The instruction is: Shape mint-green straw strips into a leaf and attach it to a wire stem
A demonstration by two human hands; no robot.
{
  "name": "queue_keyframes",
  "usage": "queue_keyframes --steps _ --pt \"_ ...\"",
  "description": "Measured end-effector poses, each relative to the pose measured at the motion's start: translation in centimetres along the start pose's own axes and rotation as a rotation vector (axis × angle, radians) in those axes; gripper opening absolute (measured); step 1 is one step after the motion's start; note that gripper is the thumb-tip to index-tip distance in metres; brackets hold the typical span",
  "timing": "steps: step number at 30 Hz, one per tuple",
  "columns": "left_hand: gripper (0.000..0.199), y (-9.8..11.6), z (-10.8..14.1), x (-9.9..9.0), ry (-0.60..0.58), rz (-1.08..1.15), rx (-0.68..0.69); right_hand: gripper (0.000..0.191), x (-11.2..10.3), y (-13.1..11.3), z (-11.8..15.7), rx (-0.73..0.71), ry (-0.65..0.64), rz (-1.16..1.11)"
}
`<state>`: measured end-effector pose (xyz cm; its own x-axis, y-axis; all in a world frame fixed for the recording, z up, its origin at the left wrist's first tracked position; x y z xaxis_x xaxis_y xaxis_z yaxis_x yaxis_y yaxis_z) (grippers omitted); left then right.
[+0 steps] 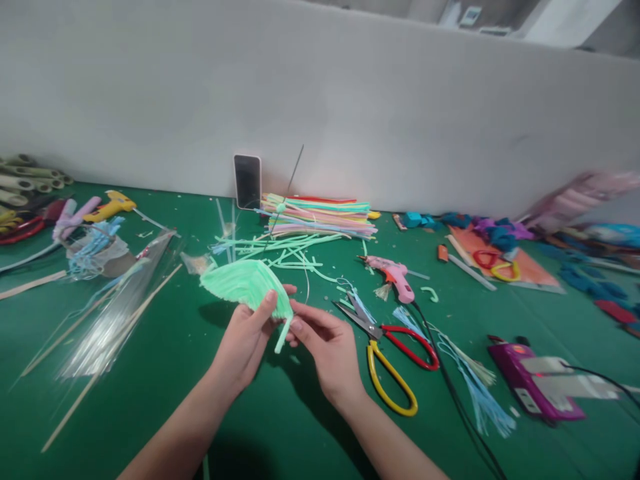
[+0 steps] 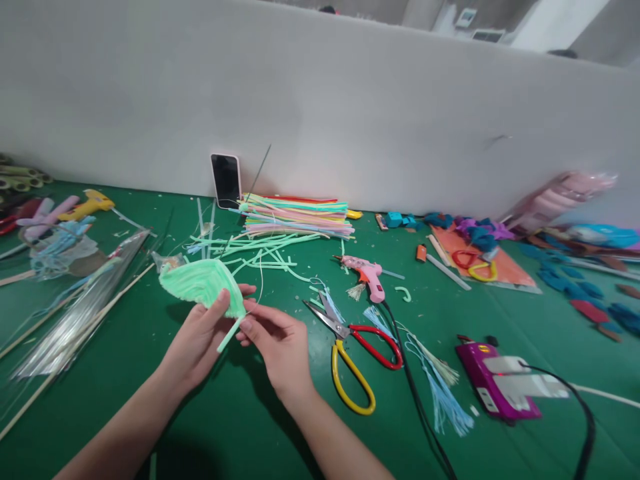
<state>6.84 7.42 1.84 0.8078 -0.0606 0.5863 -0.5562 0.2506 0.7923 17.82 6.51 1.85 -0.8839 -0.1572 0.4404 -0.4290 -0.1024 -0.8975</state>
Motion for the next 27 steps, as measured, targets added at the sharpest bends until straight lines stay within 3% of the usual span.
queue_keyframes --steps 13,17,23,27 --pt "0.034 -1.2 0.7 0.6 -0.012 0.063 -0.076 0.013 0.0 -3.5 1.9 -0.435 0.077 0.448" --pt "0.032 -0.9 0.5 0.4 0.023 0.038 -0.019 0.008 -0.2 -3.2 2.0 -0.418 0.101 0.432" --pt "0.031 -0.1 0.5 -0.6 0.142 -0.063 0.111 0.011 -0.3 -1.9 1.4 -0.257 0.153 0.273" --pt "0.033 0.8 0.6 -1.0 0.181 -0.004 0.180 0.016 -0.7 -1.6 1.2 -0.191 0.207 0.222"
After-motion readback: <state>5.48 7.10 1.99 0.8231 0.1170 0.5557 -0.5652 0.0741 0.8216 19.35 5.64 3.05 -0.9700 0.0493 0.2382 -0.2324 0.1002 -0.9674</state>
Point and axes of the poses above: each hand's wrist, its own z-axis away from the middle knuckle, its own x-axis out of the palm, y = z × x, the point moved 9 cm from there along -z, towards the middle knuckle, and after that the axes turned 7 degrees about -y, right-handed, at the moved point
